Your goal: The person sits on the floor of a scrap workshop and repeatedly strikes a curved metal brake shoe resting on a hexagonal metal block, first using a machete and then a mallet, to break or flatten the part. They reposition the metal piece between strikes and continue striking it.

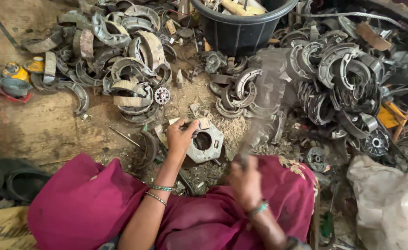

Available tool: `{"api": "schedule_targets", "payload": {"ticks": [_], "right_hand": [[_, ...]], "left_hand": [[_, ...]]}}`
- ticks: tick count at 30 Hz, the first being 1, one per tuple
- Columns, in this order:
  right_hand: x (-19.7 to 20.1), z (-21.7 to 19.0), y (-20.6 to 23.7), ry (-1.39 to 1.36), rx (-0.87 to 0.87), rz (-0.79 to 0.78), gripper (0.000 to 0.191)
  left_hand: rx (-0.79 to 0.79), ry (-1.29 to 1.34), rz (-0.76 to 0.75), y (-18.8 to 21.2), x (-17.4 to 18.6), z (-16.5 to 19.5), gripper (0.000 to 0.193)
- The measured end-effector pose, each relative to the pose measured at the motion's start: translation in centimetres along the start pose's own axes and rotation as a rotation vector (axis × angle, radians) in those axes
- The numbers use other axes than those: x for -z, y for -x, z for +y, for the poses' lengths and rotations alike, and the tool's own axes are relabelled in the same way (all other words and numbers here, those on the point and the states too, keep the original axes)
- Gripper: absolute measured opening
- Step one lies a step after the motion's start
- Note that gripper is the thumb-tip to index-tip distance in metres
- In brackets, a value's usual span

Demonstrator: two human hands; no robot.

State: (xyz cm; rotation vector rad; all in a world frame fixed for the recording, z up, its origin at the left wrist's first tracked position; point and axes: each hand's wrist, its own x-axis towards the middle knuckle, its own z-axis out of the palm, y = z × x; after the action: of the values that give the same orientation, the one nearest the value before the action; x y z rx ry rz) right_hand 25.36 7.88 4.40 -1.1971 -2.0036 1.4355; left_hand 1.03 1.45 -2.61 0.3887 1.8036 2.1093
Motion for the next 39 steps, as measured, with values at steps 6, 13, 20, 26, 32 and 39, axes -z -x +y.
{"api": "schedule_targets", "payload": {"ticks": [6, 13, 20, 26, 32, 39], "right_hand": [[-1.3, 3.1, -1.2, 0.664, 0.381, -0.183, 0.03], [3.3, -5.5, 2.6, 0.139, 0.278, 0.04, 0.022], [-2.4, -0.2, -0.2, 0.457, 0.238, -0.12, 0.023], [0.2, -4.2, 2.4, 0.412, 0.358, -0.08, 0.029], [2.3, -6.9, 2.0, -0.235, 0.524, 0.083, 0.02], [-3.7, 0.4, -1.7, 0.682, 0.411, -0.131, 0.033]], "left_hand": [[0.115, -0.005, 0.12, -0.6, 1.1, 0.6, 0.025], [0.028, 0.032, 0.027, -0.1, 0.5, 0.4, 0.024], [0.044, -0.022, 0.013, 0.0, 0.2, 0.5, 0.025], [0.034, -0.008, -0.046, 0.5, 0.4, 0.8, 0.016], [0.127, 0.223, -0.029, 0.0, 0.4, 0.2, 0.013], [0.047, 0.119, -0.025, -0.1, 0.2, 0.5, 0.018]]}}
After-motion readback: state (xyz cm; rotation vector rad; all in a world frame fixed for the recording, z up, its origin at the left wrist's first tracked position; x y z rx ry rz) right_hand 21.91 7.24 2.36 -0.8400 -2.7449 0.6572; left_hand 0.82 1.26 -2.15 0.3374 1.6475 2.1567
